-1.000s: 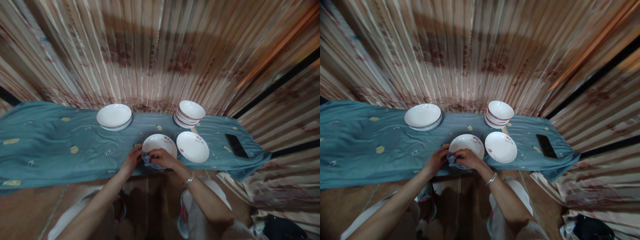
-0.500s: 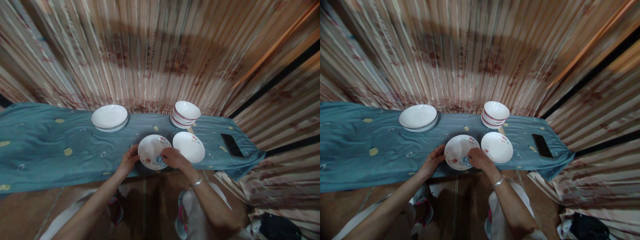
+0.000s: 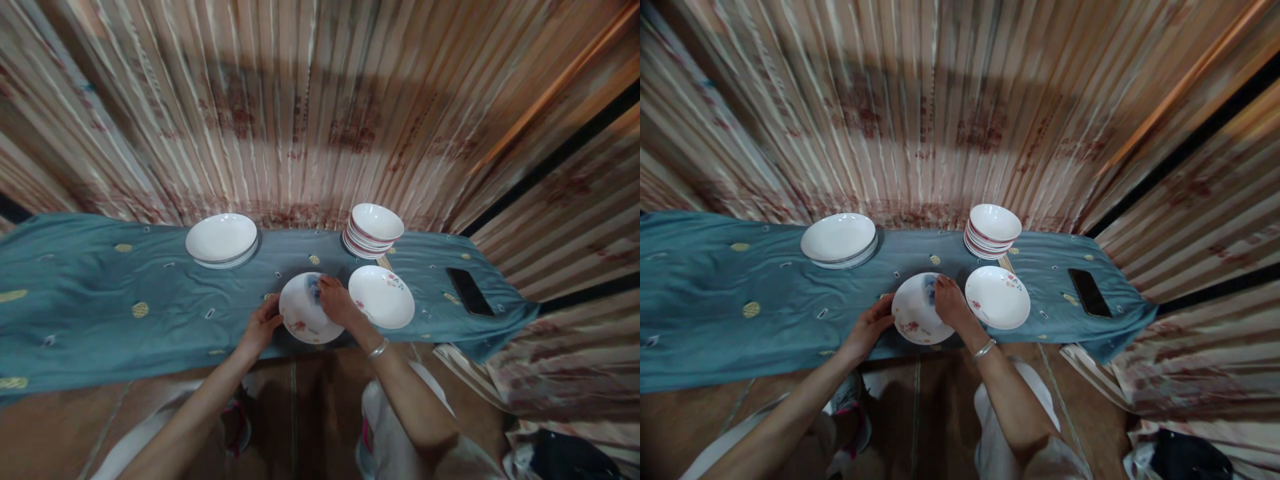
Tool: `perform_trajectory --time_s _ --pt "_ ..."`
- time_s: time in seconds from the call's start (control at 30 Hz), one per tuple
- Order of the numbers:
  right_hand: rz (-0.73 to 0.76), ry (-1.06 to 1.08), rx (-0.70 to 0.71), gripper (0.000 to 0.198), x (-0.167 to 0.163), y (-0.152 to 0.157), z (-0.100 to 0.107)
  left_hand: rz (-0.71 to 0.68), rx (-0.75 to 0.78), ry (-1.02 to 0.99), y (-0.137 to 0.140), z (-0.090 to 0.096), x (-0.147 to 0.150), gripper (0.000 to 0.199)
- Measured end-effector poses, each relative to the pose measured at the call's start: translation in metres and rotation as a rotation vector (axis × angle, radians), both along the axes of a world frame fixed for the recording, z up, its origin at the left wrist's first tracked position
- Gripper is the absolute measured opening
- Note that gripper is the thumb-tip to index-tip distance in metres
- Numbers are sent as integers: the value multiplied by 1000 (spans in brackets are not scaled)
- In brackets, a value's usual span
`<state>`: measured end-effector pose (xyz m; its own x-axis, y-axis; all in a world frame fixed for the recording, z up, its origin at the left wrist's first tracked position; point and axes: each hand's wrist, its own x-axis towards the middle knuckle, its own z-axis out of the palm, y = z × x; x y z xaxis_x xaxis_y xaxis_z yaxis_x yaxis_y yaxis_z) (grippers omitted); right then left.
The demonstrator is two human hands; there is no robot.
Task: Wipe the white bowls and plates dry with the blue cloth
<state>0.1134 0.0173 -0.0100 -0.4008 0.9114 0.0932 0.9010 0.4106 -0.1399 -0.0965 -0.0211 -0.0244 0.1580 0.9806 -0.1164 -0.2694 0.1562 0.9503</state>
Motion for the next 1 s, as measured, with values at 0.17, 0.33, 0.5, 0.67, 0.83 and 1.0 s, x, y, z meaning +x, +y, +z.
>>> perform_trajectory --time_s 0.17,0.33,0.5,0.67,0.83,1.0 --pt "51 213 -6 31 -14 4 -7 4 1 -1 -1 0 1 49" --pt "106 377 -77 37 -28 1 -14 39 -61 -12 -1 1 3 50" --pt "210 513 -185 40 -39 -10 -11 65 -70 -5 -1 1 5 49" --pt "274 647 -293 32 -40 -24 -8 87 -134 0 -1 2 4 43" --pt "266 743 -446 25 -29 -39 0 84 -120 12 0 4 5 41" --pt "236 679 -560 24 -8 -51 14 62 -52 20 0 5 5 42"
